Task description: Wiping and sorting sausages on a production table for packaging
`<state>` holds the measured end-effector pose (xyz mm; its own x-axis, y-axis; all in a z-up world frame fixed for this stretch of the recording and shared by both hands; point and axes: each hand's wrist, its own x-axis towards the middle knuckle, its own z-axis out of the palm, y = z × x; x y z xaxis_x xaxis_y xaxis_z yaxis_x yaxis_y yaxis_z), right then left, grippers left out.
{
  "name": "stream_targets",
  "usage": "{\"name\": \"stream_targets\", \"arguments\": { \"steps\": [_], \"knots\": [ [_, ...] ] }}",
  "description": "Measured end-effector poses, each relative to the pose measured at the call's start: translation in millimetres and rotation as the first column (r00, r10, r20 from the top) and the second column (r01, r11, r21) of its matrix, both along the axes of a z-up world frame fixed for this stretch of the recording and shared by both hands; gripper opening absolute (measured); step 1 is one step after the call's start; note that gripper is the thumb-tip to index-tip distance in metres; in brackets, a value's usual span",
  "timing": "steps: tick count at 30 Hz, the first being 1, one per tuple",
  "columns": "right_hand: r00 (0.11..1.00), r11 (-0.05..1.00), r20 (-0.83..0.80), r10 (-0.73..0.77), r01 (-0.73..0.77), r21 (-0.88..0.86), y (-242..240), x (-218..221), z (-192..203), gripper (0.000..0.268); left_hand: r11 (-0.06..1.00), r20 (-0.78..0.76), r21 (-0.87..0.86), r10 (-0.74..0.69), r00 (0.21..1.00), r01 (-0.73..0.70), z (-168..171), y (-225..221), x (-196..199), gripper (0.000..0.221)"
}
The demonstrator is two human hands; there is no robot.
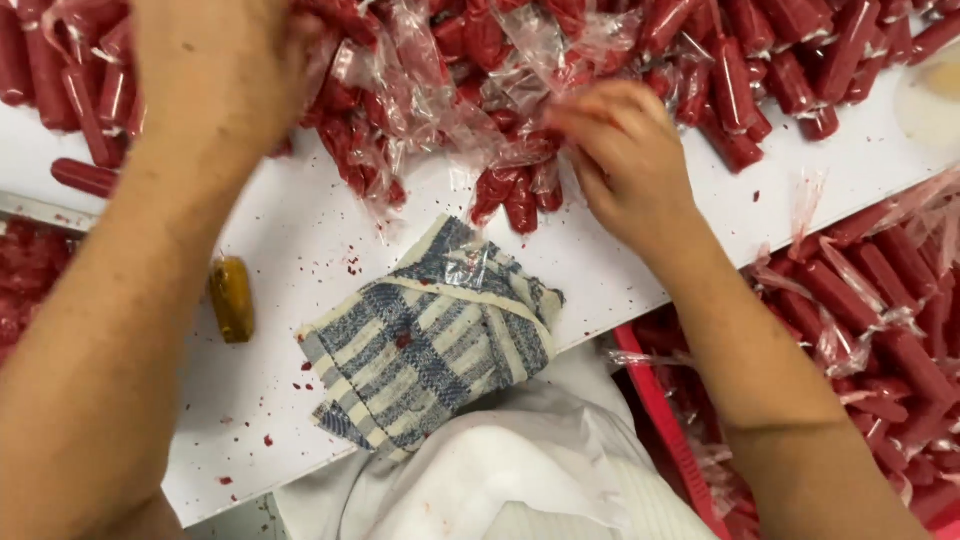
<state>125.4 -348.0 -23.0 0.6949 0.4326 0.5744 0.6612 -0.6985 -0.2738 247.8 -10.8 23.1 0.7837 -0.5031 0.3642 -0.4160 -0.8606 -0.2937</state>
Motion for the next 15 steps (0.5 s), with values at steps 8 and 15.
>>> {"name": "stream_targets", "arguments": {
  "steps": [8, 15],
  "knots": [
    [0.998, 0.951, -0.028, -0.056, 0.045, -0.307, 31.4, 3.8, -16.9, 0.024, 0.935, 0.062, -0.183, -0.297, 0.953, 0.303, 38.4, -18.0, -131.9, 0.008],
    [0.953, 0.448, -0.026, 0.301, -0.117, 0.886, 65.7, -25.0, 45.1, 0.01, 0.692, -0.056, -0.688, -0.351, 0.935, 0.218, 38.6, 11.1, -228.8, 0.011]
  ]
}}
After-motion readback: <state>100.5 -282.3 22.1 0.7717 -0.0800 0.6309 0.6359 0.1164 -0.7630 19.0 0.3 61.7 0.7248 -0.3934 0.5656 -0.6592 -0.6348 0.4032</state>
